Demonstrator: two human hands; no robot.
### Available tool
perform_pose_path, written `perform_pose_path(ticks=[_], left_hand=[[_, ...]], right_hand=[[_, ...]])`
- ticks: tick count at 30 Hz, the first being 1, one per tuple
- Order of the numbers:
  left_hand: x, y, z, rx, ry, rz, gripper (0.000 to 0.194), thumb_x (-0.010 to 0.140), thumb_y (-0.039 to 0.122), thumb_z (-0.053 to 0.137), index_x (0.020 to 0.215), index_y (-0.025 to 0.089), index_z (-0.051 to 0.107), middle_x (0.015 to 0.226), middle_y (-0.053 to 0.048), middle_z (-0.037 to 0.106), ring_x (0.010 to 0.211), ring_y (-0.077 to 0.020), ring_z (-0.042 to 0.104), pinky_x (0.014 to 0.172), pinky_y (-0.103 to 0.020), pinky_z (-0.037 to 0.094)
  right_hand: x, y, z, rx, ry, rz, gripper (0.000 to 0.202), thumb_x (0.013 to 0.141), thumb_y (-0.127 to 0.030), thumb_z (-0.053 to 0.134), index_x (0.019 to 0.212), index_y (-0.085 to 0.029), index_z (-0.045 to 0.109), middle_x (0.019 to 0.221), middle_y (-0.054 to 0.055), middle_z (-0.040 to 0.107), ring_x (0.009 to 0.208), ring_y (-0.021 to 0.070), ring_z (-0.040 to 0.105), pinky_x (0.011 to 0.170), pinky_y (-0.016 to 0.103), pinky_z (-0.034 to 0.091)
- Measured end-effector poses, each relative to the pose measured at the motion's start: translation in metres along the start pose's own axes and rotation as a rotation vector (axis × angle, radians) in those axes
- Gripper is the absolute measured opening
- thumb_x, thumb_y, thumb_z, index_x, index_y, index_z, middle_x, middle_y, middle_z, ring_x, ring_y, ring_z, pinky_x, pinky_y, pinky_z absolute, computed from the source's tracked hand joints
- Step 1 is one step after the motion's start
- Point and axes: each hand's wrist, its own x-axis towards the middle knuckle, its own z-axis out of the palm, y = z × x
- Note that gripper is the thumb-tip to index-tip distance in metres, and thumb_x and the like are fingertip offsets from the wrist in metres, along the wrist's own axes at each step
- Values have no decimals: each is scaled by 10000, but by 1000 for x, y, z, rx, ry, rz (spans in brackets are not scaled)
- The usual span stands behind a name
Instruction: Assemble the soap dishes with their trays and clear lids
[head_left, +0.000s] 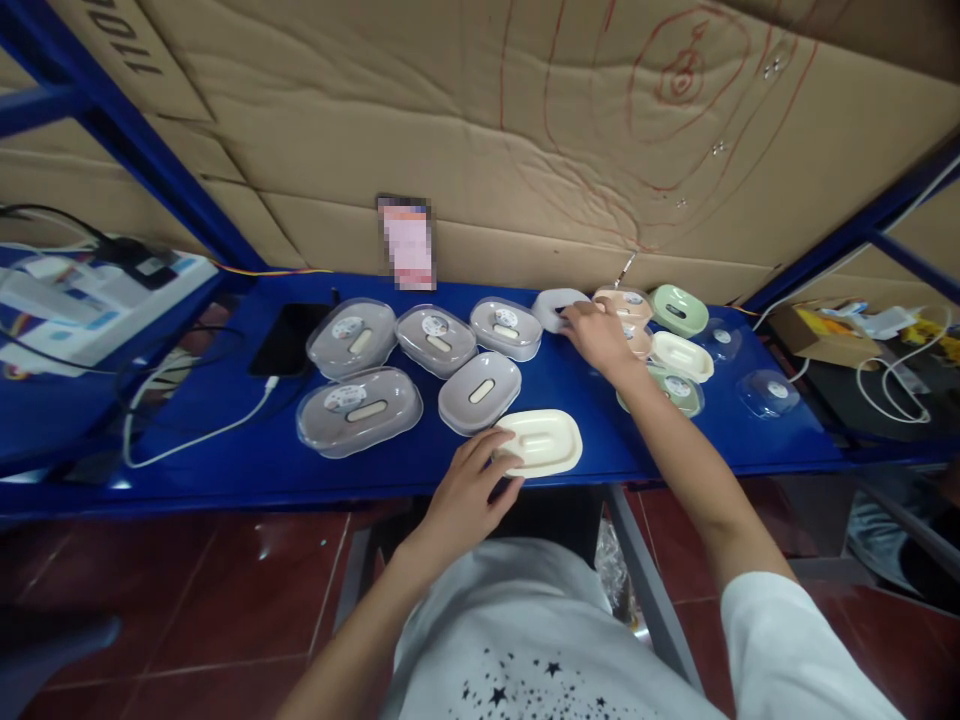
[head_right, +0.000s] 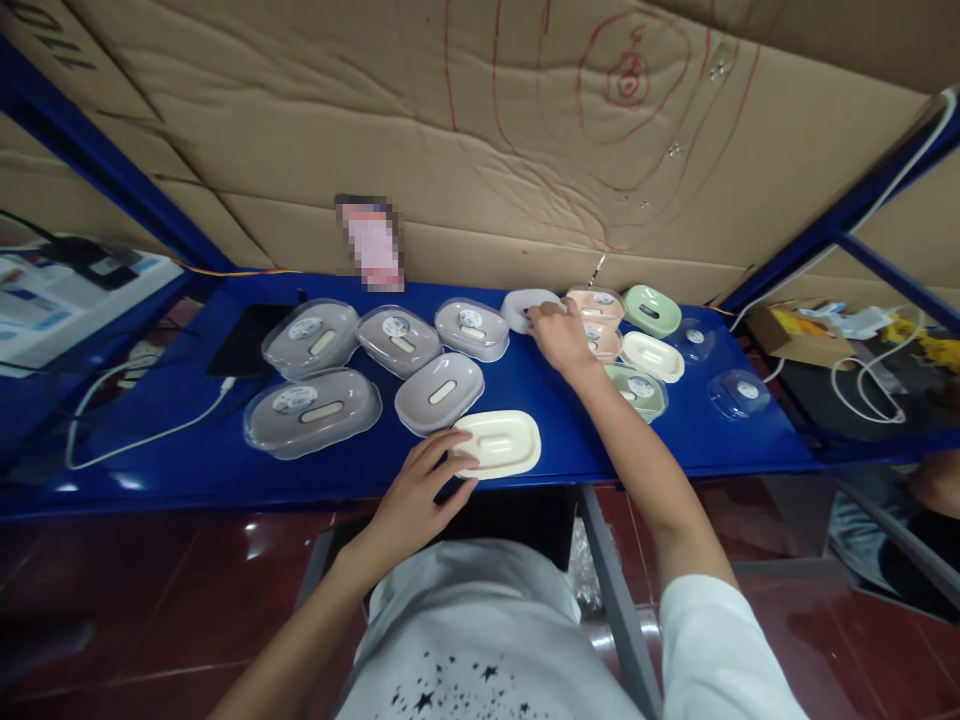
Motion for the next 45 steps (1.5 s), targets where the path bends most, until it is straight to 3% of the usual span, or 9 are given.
perform_pose_path(ticks=[6, 9, 12, 17, 22, 30, 35, 41, 45], left_hand=[[-2, 0, 0, -90, 39, -103, 307, 1020, 198, 675, 1318, 263, 642, 1592, -130, 495, 1454, -288, 577, 1191, -475, 546], [-3, -1, 0, -150, 43, -157, 551, 1001, 211, 716, 1503, 298, 504, 1640, -145, 422, 1455, -287, 577, 1197, -482, 550], [-3, -2, 1, -190, 61, -194, 727, 997, 230, 734, 1617, 336, 369, 1672, -146, 383, 1512, -299, 522, 1196, -482, 554], [-5, -4, 1, -130, 25, -156, 668, 1030, 242, 696, 1615, 378, 404, 1665, -120, 422, 1543, -312, 496, 1245, -525, 502], [-7, -7, 4, -88, 19, -113, 598, 1047, 262, 672, 1596, 362, 456, 1671, -127, 436, 1526, -307, 524, 1227, -512, 523], [-8, -7, 7, -25, 39, -65, 558, 1063, 280, 647, 1591, 338, 476, 1636, -137, 481, 1515, -300, 533, 1210, -498, 536], [-8, -5, 7, -27, 11, -142, 617, 1063, 309, 642, 1637, 355, 420, 1638, -135, 484, 1468, -291, 582, 1169, -460, 573], [-8, -5, 8, 9, 10, -138, 545, 1071, 299, 617, 1596, 342, 476, 1594, -124, 536, 1422, -287, 619, 1166, -482, 579], [-8, -5, 9, 45, 26, -115, 483, 1075, 285, 609, 1549, 318, 522, 1562, -119, 578, 1381, -273, 649, 1149, -471, 593]], right_hand=[[-100, -35, -21, 340, 364, -79, 301, 1115, -404, 528, 1320, -194, 597, 1277, 153, 743, 1200, 305, 669, 1077, 458, 466], [-154, -68, -20, 339, 348, -216, 280, 1113, -317, 564, 1379, -234, 587, 1232, 108, 771, 1131, 264, 702, 1163, 497, 392], [-180, -94, -10, 312, 280, -284, 305, 1106, -246, 581, 1410, -244, 602, 1241, 91, 779, 1102, 237, 710, 1186, 510, 341], [-181, -107, 1, 332, 230, -354, 280, 1110, -226, 559, 1373, -218, 654, 1237, 101, 773, 1178, 243, 693, 1127, 471, 427], [-183, -107, 5, 298, 128, -400, 495, 1090, -153, 543, 1572, -266, 542, 1489, 78, 696, 1342, 258, 636, 1056, 447, 517], [-197, -104, 21, 297, 150, -414, 664, 1042, -54, 503, 1674, -240, 418, 1551, 68, 655, 1365, 262, 624, 1118, 475, 494], [-176, -72, 23, 268, 95, -297, 823, 961, 40, 414, 1729, -235, 304, 1602, 110, 603, 1463, 261, 576, 1213, 519, 434], [-133, -36, 20, 116, 126, -116, 869, 913, 44, 411, 1720, -270, 328, 1740, 139, 411, 1634, 325, 357, 1312, 678, 236], [-139, 22, 6, 190, 198, -41, 761, 985, -60, 431, 1710, -273, 344, 1727, 107, 440, 1627, 297, 377, 1306, 637, 304]])
